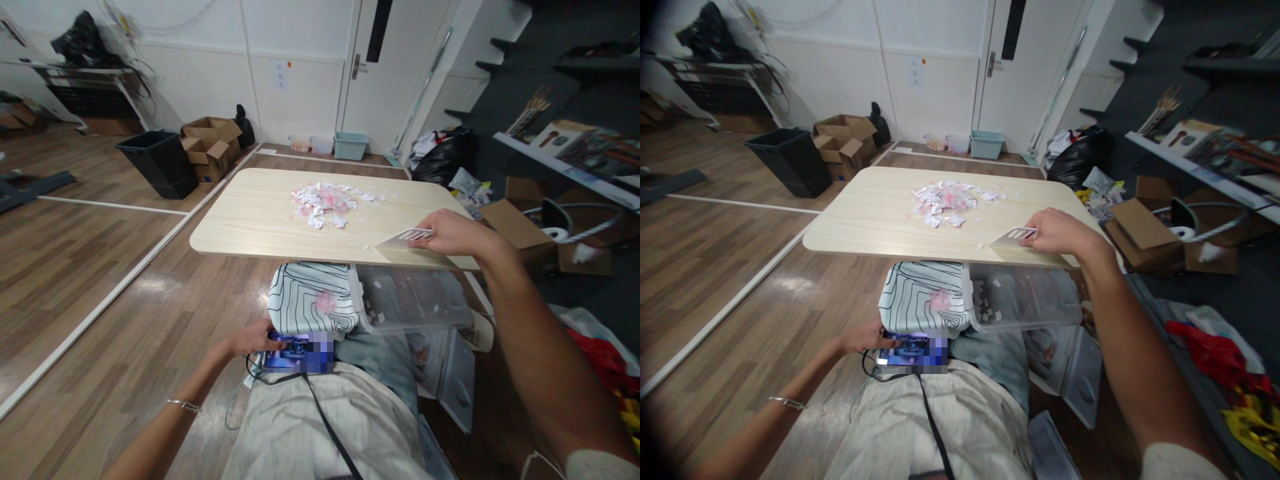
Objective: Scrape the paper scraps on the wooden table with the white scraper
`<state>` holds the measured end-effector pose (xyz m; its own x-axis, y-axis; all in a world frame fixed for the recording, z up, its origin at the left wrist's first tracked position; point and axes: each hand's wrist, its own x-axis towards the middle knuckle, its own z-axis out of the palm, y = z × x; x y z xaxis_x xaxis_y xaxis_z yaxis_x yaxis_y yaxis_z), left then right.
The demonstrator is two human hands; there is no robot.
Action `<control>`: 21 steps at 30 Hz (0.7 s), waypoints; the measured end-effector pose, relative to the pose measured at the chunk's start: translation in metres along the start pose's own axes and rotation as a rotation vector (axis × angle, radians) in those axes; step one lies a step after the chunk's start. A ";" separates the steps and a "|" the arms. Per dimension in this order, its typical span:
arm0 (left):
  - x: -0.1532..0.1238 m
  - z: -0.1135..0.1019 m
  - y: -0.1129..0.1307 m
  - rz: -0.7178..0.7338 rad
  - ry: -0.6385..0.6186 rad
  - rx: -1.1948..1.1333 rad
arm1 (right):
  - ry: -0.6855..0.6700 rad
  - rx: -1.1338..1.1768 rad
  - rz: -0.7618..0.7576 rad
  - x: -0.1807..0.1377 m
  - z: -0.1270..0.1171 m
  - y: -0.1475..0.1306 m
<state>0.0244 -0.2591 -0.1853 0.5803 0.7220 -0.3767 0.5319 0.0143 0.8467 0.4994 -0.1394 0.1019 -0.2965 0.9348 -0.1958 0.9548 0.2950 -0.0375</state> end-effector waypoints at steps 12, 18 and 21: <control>-0.007 0.002 0.026 -0.032 0.022 -0.114 | -0.036 0.010 0.019 -0.002 -0.001 -0.006; -0.003 0.009 0.016 -0.041 0.080 -0.085 | -0.007 0.023 0.022 -0.001 0.000 -0.003; -0.005 0.008 0.015 -0.055 0.079 -0.080 | -0.005 0.032 0.014 0.000 0.000 -0.002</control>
<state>0.0342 -0.2678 -0.1736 0.4992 0.7711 -0.3953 0.5091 0.1081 0.8539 0.4979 -0.1399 0.1018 -0.2829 0.9379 -0.2009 0.9591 0.2752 -0.0657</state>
